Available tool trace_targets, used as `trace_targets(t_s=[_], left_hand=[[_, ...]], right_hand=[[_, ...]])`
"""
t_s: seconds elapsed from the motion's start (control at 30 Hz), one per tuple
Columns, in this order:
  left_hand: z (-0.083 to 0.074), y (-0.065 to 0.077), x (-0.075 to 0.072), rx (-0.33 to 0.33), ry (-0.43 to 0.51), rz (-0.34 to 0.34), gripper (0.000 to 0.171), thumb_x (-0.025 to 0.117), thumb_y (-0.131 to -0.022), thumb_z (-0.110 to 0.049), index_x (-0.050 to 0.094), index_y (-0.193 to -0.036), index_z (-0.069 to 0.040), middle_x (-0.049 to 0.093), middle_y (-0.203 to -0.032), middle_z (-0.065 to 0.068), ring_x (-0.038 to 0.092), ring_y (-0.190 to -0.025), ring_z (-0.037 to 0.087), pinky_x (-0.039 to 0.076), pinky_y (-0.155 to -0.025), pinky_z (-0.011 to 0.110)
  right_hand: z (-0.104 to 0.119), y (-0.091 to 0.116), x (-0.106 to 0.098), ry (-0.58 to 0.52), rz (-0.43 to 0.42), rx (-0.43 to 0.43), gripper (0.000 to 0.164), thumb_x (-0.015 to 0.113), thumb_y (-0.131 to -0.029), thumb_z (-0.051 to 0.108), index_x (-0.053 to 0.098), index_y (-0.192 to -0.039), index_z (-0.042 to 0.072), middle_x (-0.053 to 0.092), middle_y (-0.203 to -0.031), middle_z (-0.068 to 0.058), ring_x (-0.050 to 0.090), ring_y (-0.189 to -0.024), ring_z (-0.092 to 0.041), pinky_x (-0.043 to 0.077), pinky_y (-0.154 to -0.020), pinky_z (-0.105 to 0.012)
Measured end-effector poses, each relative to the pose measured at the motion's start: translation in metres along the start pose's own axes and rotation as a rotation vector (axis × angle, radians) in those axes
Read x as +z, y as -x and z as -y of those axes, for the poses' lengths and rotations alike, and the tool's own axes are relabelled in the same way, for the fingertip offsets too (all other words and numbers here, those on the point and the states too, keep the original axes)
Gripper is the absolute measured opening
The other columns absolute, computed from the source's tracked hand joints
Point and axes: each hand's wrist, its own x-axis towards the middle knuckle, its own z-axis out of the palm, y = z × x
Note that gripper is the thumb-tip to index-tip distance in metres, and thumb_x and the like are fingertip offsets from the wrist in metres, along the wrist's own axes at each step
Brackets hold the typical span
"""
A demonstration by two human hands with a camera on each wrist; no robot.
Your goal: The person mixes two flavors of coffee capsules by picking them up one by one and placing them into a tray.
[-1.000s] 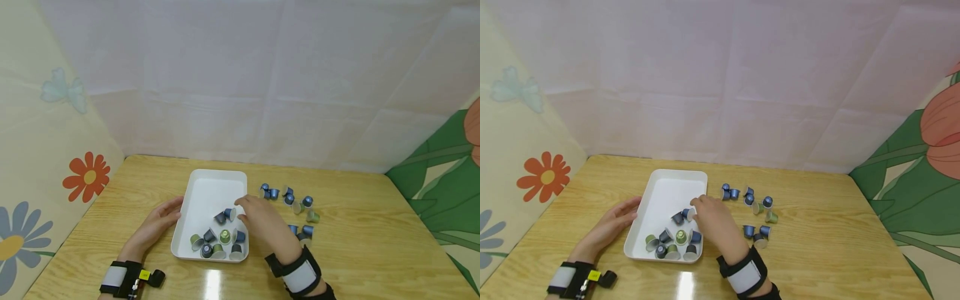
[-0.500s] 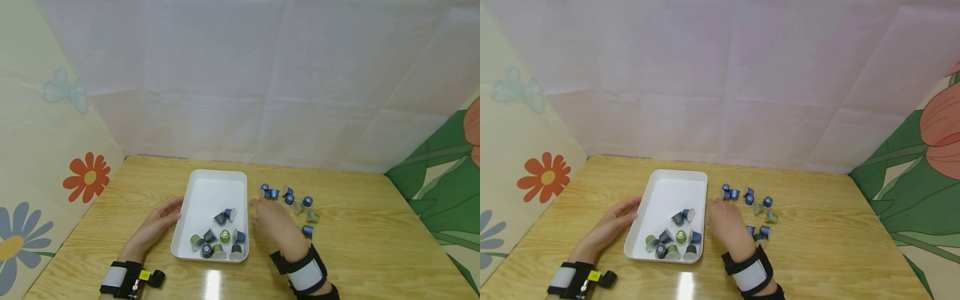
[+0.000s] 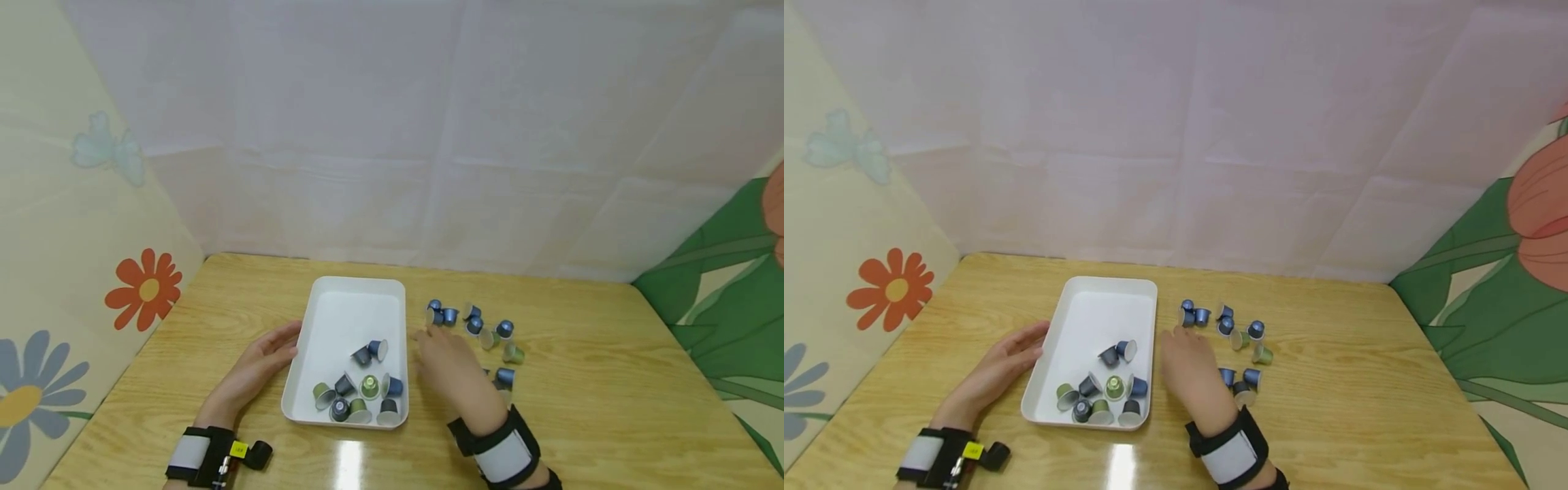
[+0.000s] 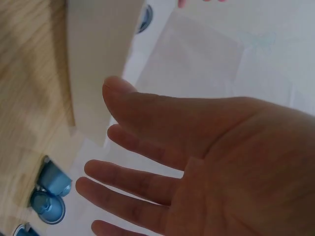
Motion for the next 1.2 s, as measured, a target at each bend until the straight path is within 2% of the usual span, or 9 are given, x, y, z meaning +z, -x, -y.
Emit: trace_targets(t_s=[0.2, 0.37, 0.53, 0.7, 0.83, 1.07, 1.2], left_hand=[[-0.002, 0.000, 0.002, -0.018, -0.018, -0.008, 0.061, 0.062, -0.098, -0.016, 0.036, -0.151, -0.002, 0.035, -0.156, 0.015, 0.034, -0.142, 0.031, 0.041, -0.099, 0.017], [-0.002, -0.001, 0.003, -0.024, -0.028, -0.006, 0.062, 0.063, -0.098, -0.018, 0.036, -0.151, -0.002, 0.035, -0.156, 0.015, 0.034, -0.142, 0.031, 0.041, -0.099, 0.017], [0.000, -0.001, 0.003, -0.013, -0.011, -0.008, 0.061, 0.063, -0.098, -0.016, 0.036, -0.151, -0.001, 0.035, -0.156, 0.017, 0.034, -0.141, 0.030, 0.041, -0.100, 0.017], [-0.002, 0.000, 0.002, -0.013, -0.017, -0.014, 0.061, 0.062, -0.098, -0.014, 0.035, -0.151, 0.000, 0.035, -0.156, 0.017, 0.034, -0.141, 0.030, 0.041, -0.099, 0.017], [-0.002, 0.001, 0.002, -0.005, -0.016, -0.015, 0.061, 0.062, -0.098, -0.013, 0.035, -0.150, 0.001, 0.035, -0.155, 0.018, 0.033, -0.141, 0.031, 0.041, -0.099, 0.017], [0.000, -0.001, 0.003, 0.003, -0.013, 0.000, 0.061, 0.062, -0.098, -0.014, 0.035, -0.150, 0.001, 0.035, -0.155, 0.018, 0.034, -0.141, 0.031, 0.041, -0.100, 0.018], [0.000, -0.001, 0.002, 0.000, -0.008, -0.004, 0.061, 0.062, -0.098, -0.014, 0.035, -0.150, 0.001, 0.035, -0.155, 0.018, 0.034, -0.141, 0.032, 0.042, -0.100, 0.019]], right_hand=[[-0.014, 0.010, 0.012, 0.038, -0.095, -0.053, 0.034, 0.079, -0.082, 0.004, 0.066, -0.113, -0.002, 0.063, -0.106, -0.016, 0.062, -0.099, -0.033, 0.052, -0.087, -0.048], [-0.028, 0.017, 0.021, 0.047, -0.142, -0.088, 0.034, 0.079, -0.081, 0.003, 0.066, -0.112, -0.002, 0.063, -0.113, -0.019, 0.060, -0.108, -0.036, 0.048, -0.095, -0.051], [-0.037, 0.018, 0.016, 0.032, -0.064, -0.013, 0.042, 0.081, -0.080, 0.008, 0.064, -0.117, -0.002, 0.064, -0.115, -0.019, 0.060, -0.108, -0.037, 0.050, -0.092, -0.050], [-0.043, 0.019, 0.006, 0.027, 0.000, 0.048, 0.047, 0.082, -0.080, 0.011, 0.064, -0.121, -0.001, 0.064, -0.112, -0.019, 0.062, -0.100, -0.037, 0.054, -0.081, -0.050], [-0.049, 0.020, 0.001, 0.058, 0.044, 0.077, 0.043, 0.081, -0.080, 0.012, 0.064, -0.117, -0.001, 0.065, -0.103, -0.017, 0.063, -0.088, -0.034, 0.054, -0.069, -0.047], [-0.055, 0.023, -0.003, 0.068, 0.112, 0.142, 0.044, 0.086, -0.075, 0.014, 0.064, -0.111, -0.001, 0.062, -0.095, -0.015, 0.059, -0.077, -0.029, 0.051, -0.064, -0.043], [-0.056, 0.023, -0.002, 0.070, 0.121, 0.154, 0.038, 0.086, -0.075, 0.015, 0.065, -0.104, 0.001, 0.062, -0.092, -0.015, 0.060, -0.074, -0.030, 0.050, -0.064, -0.044]])
